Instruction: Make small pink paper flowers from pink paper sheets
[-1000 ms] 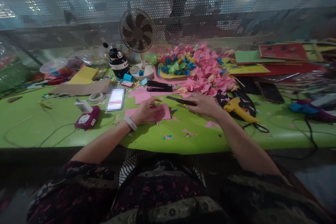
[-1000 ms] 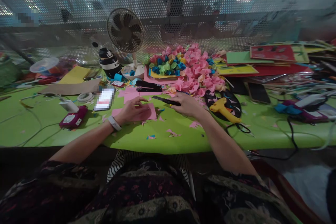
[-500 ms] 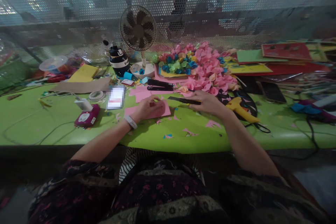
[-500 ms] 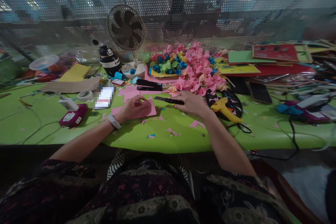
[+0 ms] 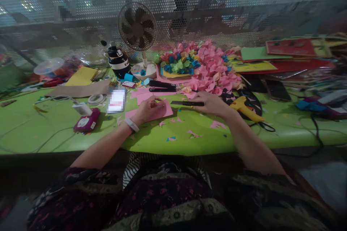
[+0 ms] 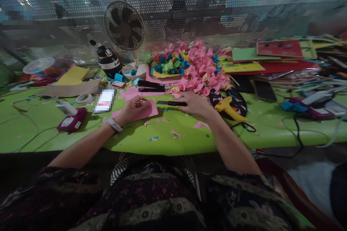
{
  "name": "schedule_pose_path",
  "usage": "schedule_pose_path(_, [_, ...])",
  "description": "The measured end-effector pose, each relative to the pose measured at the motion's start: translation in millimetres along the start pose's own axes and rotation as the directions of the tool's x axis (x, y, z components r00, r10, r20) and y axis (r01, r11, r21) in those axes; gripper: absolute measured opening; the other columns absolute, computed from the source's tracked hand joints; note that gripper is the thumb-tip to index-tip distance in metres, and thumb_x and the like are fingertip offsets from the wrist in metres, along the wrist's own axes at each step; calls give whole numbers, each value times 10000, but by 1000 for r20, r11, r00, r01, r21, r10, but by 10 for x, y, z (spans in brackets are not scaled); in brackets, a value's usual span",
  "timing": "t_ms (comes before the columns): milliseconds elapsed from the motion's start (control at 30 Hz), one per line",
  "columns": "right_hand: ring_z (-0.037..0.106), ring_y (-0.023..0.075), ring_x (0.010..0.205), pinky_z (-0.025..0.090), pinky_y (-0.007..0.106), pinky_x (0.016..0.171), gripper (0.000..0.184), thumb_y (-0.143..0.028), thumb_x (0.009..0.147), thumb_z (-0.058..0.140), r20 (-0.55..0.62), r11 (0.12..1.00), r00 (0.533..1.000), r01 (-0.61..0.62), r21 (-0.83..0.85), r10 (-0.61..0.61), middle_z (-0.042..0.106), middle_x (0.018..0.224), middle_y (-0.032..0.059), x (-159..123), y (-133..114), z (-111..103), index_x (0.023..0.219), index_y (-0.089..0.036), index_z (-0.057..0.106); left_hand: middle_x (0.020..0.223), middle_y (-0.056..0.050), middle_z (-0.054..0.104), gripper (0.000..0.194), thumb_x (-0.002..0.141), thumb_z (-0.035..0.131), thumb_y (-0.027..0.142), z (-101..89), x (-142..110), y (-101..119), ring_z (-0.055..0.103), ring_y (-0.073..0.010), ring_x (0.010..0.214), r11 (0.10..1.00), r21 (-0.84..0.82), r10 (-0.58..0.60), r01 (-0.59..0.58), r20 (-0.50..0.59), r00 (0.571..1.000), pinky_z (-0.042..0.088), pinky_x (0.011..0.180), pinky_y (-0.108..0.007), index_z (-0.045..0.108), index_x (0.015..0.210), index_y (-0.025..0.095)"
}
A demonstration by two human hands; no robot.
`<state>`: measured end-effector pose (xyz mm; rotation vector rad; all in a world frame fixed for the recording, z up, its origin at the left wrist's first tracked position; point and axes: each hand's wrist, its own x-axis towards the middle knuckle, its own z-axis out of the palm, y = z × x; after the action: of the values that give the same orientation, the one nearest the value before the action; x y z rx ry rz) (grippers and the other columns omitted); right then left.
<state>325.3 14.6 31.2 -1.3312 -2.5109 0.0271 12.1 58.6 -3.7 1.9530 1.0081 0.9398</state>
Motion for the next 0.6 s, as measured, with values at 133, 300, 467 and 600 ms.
schedule_pose_path(133, [609, 211, 889, 477, 309, 755, 311, -273, 902, 635, 22, 1000, 1000, 6, -4, -6, 690, 996, 74, 1, -25, -16, 1195, -298, 734, 786, -40, 719, 270, 859, 693, 380, -5, -1, 56, 680, -147, 720, 1000, 2, 10, -10, 1, 1000, 540, 642, -262, 628, 1020, 173])
schedule_pose_path(300, [606, 237, 938, 484, 341, 785, 319, -274, 902, 623, 45, 999, 999, -11, 38, 9, 671, 1039, 94, 28, -81, -2, 1201, -291, 732, 804, -39, 734, 381, 851, 691, 449, -5, 2, -10, 694, -167, 761, 1000, 27, -4, 4, 17, 1000, 550, 698, -289, 625, 1116, 183])
schedule_pose_path(467, [596, 235, 926, 466, 350, 824, 315, -296, 901, 609, 63, 998, 998, 9, 61, -13, 660, 1017, 97, 58, -74, 60, 1187, -269, 741, 930, -64, 747, 389, 863, 661, 484, -20, 19, -1, 697, -184, 801, 991, 126, 35, -42, 59, 998, 543, 722, -306, 643, 1124, 197])
schedule_pose_path(600, [593, 239, 915, 451, 342, 803, 296, -293, 905, 609, 59, 999, 998, 7, 48, -9, 667, 1008, 97, 64, -52, 57, 1164, -286, 751, 904, -58, 726, 388, 854, 661, 502, -4, 125, 70, 670, -180, 765, 977, 203, 50, -68, 88, 995, 504, 665, -281, 644, 1097, 200])
